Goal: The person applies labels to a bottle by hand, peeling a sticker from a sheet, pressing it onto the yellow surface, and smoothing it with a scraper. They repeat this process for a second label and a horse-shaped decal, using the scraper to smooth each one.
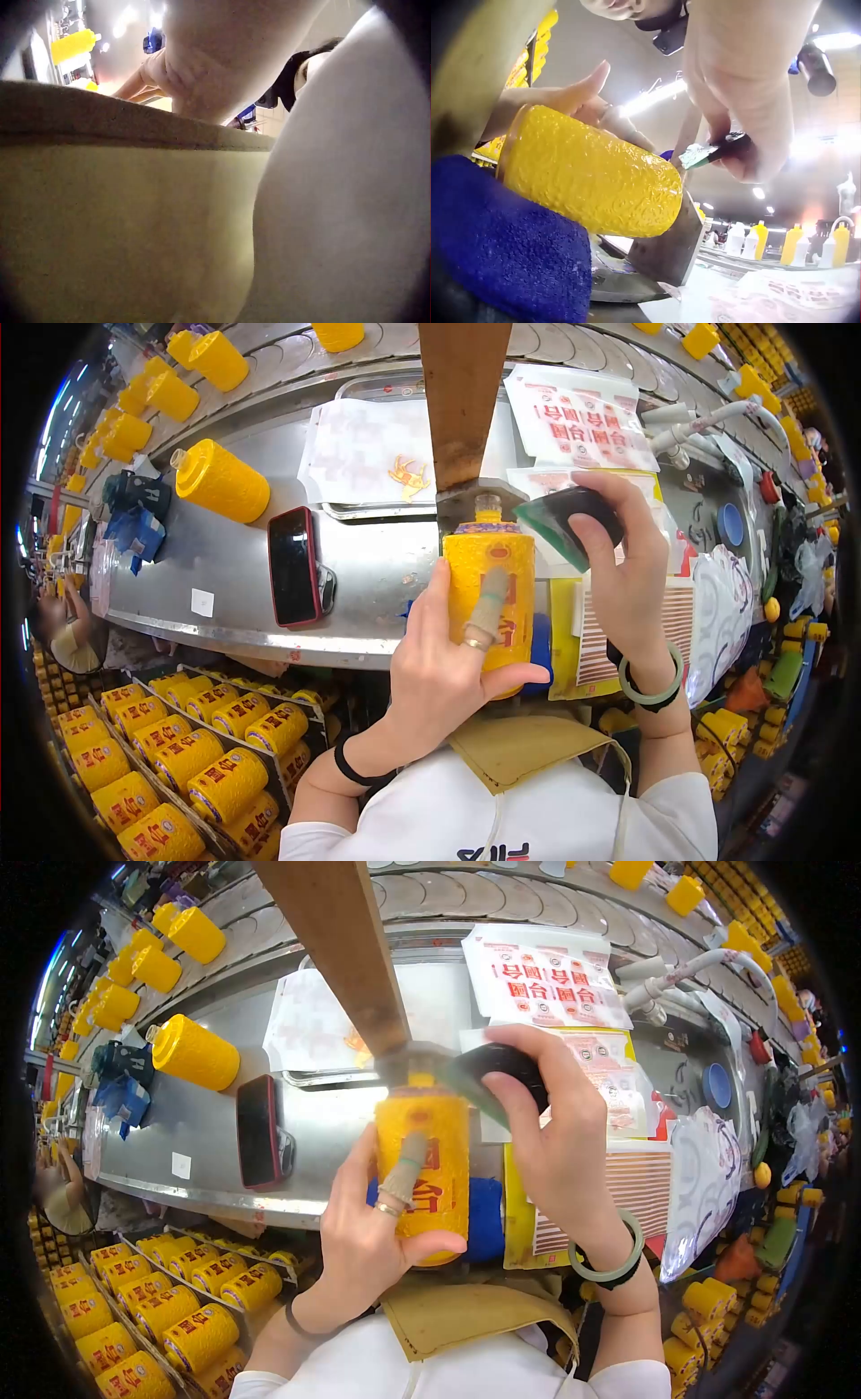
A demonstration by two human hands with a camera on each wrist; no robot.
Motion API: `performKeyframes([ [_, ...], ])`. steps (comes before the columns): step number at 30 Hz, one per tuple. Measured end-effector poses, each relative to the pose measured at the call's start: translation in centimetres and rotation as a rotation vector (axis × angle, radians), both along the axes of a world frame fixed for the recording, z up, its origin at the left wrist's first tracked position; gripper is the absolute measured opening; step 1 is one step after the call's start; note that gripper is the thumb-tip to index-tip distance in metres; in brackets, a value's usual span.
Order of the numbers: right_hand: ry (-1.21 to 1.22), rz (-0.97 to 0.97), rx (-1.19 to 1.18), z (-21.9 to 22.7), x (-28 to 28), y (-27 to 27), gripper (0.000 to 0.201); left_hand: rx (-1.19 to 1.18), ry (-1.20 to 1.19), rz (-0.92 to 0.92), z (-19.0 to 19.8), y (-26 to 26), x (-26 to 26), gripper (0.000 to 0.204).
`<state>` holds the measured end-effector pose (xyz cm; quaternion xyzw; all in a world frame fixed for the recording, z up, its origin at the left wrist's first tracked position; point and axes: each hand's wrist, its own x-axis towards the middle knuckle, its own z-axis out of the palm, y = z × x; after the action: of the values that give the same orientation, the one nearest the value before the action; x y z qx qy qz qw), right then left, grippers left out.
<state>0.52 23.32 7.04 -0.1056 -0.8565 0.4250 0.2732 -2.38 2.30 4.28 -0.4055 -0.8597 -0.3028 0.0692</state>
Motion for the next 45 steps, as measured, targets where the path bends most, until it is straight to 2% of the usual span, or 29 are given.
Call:
performKeyframes([
  [1, -0.001, 0.001, 0.002, 0.3, -0.2, -0.2, 0.030, 0.002, -0.001, 0.001, -0.3, -0.1, 0.0, 0.096],
  [3, 0.033, 0.185, 0.113, 1.1, -0.7, -0.6, 0.031, 0.108, 0.017, -0.011, -1.3, -0.5, -0.2, 0.092],
  [4, -0.055, 0.307, 0.193, 2.0, -0.7, -0.7, 0.030, 0.107, 0.017, -0.010, -1.6, -0.8, -0.4, 0.092],
  [5, -0.066, 0.371, 0.171, 1.9, -1.1, -1.1, 0.030, 0.158, -0.032, -0.024, -1.9, -1.2, -0.6, 0.090],
  [7, -0.014, 0.297, 0.353, 1.2, -2.7, -0.5, 0.030, 0.207, -0.085, -0.039, -2.2, -2.2, -1.0, 0.089],
  [8, -0.014, 0.298, 0.354, 1.5, -3.3, 0.1, 0.030, 0.264, -0.182, -0.050, -2.4, -2.6, -1.4, 0.088],
  [10, 0.160, 0.218, 0.824, 2.4, -3.9, 1.0, 0.030, 0.358, -0.392, -0.035, -2.5, -3.3, -1.8, 0.088],
  [11, 0.162, 0.221, 0.825, 1.9, -3.7, 0.7, 0.030, 0.360, -0.390, -0.032, -2.4, -3.3, -1.9, 0.088],
  [13, 0.379, 0.442, 0.889, -0.2, -1.9, -1.0, 0.031, 0.512, -0.576, 0.072, -2.1, -3.4, -2.0, 0.094],
  [15, 0.319, 0.720, 0.700, -1.0, 1.4, -3.6, 0.031, 0.492, -0.571, 0.091, -2.2, -3.5, -2.7, 0.099],
  [16, 0.317, 0.722, 0.702, -0.3, 1.9, -3.9, 0.031, 0.505, -0.554, 0.103, -2.3, -3.5, -2.9, 0.101],
  [18, 0.143, 0.836, 0.629, 1.4, 2.5, -4.4, 0.036, 0.505, -0.523, 0.117, -2.2, -3.4, -3.1, 0.101],
  [20, 0.110, 0.511, 0.567, 0.7, -0.4, -3.0, 0.038, 0.520, -0.526, 0.109, -2.2, -3.2, -2.9, 0.100],
  [21, 0.119, 0.373, 0.654, -0.2, -1.6, -1.4, 0.037, 0.538, -0.522, 0.098, -2.2, -3.1, -2.9, 0.098],
  [22, 0.247, 0.327, 0.722, 0.2, -3.0, 0.0, 0.034, 0.539, -0.519, 0.095, -2.1, -3.1, -2.7, 0.098],
  [24, 0.265, 0.290, 0.914, 1.3, -2.3, 1.4, 0.033, 0.509, -0.552, 0.065, -1.9, -3.2, -2.2, 0.096],
  [25, 0.267, 0.291, 0.913, 1.0, -2.0, 1.6, 0.033, 0.508, -0.551, 0.067, -1.9, -3.3, -2.0, 0.096],
  [27, 0.375, 0.091, 0.374, 0.1, -1.1, 1.4, 0.029, 0.457, -0.507, -0.008, -2.0, -3.4, -1.5, 0.091],
  [29, 0.201, -0.064, 0.027, 1.7, 0.1, 1.4, 0.027, 0.487, -0.468, -0.003, -2.5, -2.7, -0.8, 0.087],
  [31, 0.134, -0.032, -0.315, 0.6, 1.0, 1.4, 0.028, 0.281, -0.177, -0.093, -2.6, -2.5, -0.4, 0.087],
  [32, 0.067, -0.024, -0.351, 0.2, 1.6, 1.0, 0.030, 0.181, -0.173, -0.114, -2.6, -2.6, 0.0, 0.089],
  [33, -0.001, -0.015, -0.388, -0.2, 2.1, 0.6, 0.033, 0.179, -0.174, -0.116, -2.4, -2.6, 0.2, 0.089],
  [34, -0.052, -0.008, -0.534, -0.7, 2.4, 0.0, 0.042, 0.117, -0.155, -0.114, -1.9, -2.5, 0.4, 0.088],
  [35, -0.054, -0.009, -0.537, -1.4, 2.7, -0.2, 0.042, 0.056, -0.137, -0.112, -1.4, -2.4, 0.5, 0.087],
  [37, -0.044, -0.001, -0.689, -2.6, 3.2, -0.6, 0.045, 0.018, -0.121, -0.105, -0.7, -2.2, 0.7, 0.088],
  [41, -0.059, 0.006, -0.926, -3.1, 3.3, -1.6, 0.038, -0.097, -0.066, -0.080, 1.0, -0.9, 1.3, 0.089],
  [45, -0.025, 0.083, -0.974, -4.1, 2.9, -2.1, 0.033, -0.194, -0.028, -0.061, 1.4, -0.2, 1.5, 0.083],
])
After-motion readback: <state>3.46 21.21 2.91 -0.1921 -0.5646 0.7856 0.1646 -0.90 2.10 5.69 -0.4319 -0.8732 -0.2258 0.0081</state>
